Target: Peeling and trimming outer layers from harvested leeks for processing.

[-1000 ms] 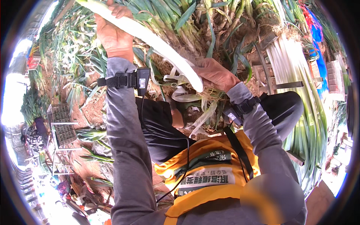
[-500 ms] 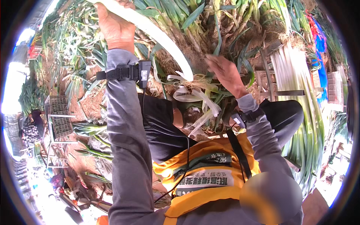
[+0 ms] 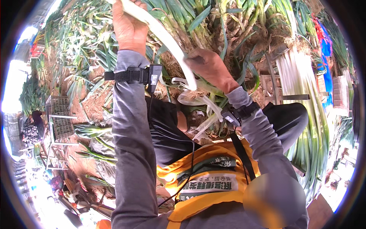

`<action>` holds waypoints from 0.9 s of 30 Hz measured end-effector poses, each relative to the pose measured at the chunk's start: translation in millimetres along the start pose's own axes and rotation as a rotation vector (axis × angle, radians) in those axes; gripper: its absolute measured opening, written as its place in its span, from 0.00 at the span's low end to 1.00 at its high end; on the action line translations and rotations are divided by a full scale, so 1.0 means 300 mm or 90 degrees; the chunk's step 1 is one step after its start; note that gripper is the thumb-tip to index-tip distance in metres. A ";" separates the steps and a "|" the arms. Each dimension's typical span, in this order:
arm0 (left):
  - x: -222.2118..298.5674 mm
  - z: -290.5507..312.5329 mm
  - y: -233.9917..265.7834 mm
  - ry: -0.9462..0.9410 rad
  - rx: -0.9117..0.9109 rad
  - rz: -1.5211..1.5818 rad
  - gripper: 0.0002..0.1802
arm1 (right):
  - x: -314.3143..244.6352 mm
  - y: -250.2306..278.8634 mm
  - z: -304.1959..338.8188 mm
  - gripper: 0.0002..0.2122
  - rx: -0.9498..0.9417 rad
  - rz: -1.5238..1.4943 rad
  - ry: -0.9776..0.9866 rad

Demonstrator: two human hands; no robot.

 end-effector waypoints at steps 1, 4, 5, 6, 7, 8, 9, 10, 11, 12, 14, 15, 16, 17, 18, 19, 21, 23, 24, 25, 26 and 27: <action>-0.001 -0.002 0.001 0.011 0.031 -0.008 0.17 | -0.006 0.005 0.004 0.09 0.003 0.055 0.022; 0.004 0.016 -0.001 -0.049 0.009 -0.093 0.16 | -0.066 0.014 0.047 0.07 -0.034 0.050 0.050; -0.014 0.030 -0.014 -0.093 -0.009 -0.169 0.16 | -0.074 0.025 0.066 0.05 -0.061 0.049 0.071; -0.029 0.041 -0.031 -0.103 0.012 -0.192 0.16 | -0.085 0.029 0.080 0.04 -0.089 0.006 0.128; -0.032 0.036 -0.040 -0.105 0.008 -0.190 0.16 | -0.090 0.032 0.073 0.04 -0.087 0.009 0.132; -0.042 0.034 -0.041 -0.094 0.020 -0.216 0.16 | -0.097 0.041 0.072 0.05 -0.024 0.046 0.134; -0.053 0.033 -0.042 -0.083 0.032 -0.241 0.16 | -0.101 0.053 0.074 0.07 0.040 0.082 0.137; -0.060 0.035 -0.042 -0.074 0.042 -0.235 0.16 | -0.076 0.069 0.048 0.12 0.109 0.179 0.148; -0.068 0.036 -0.038 -0.074 0.037 -0.234 0.16 | -0.074 0.070 0.035 0.12 0.113 0.180 0.151; -0.079 0.040 -0.031 -0.051 0.042 -0.223 0.16 | -0.074 0.068 0.025 0.16 0.148 0.279 0.161; -0.097 0.051 -0.024 -0.008 0.073 -0.210 0.17 | -0.067 0.063 0.012 0.26 0.131 0.427 0.145; -0.105 0.054 -0.028 -0.005 0.072 -0.210 0.17 | -0.058 0.063 0.008 0.26 0.134 0.427 0.143; -0.114 0.056 -0.029 0.016 0.085 -0.229 0.17 | -0.038 0.060 0.002 0.25 0.089 0.417 0.080; -0.123 0.058 -0.029 0.038 0.097 -0.248 0.17 | -0.015 0.057 -0.005 0.25 0.045 0.406 0.018; -0.126 0.065 -0.032 0.056 0.093 -0.264 0.19 | 0.000 0.067 -0.006 0.23 0.018 0.352 0.019; -0.121 0.058 -0.030 0.059 0.092 -0.264 0.19 | 0.015 0.086 0.000 0.23 0.021 0.352 0.016; -0.090 0.046 -0.027 0.133 0.009 -0.200 0.20 | -0.013 0.096 0.014 0.20 -0.161 -0.083 0.055; -0.112 0.053 -0.027 0.115 0.042 -0.233 0.13 | -0.050 0.134 0.021 0.17 -0.238 -0.069 -0.007; -0.121 0.056 -0.027 0.119 0.043 -0.212 0.13 | -0.054 0.141 0.022 0.17 -0.276 -0.054 -0.051; -0.130 0.059 -0.027 0.122 0.044 -0.190 0.13 | -0.058 0.144 0.020 0.18 -0.314 -0.039 -0.095; -0.147 0.066 -0.034 0.110 0.041 -0.183 0.12 | -0.066 0.151 0.008 0.20 -0.273 0.116 -0.087; -0.156 0.068 -0.042 0.112 0.039 -0.182 0.12 | -0.054 0.135 0.005 0.20 -0.270 0.117 -0.088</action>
Point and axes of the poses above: each hand's wrist, its own z-axis away from the middle knuckle, its own y-axis out of the back of the hand, x = y × z, the point moved 2 cm from there along -z, towards the middle knuckle, and after that the axes turned 4 degrees about -y, right-handed, at the moved point
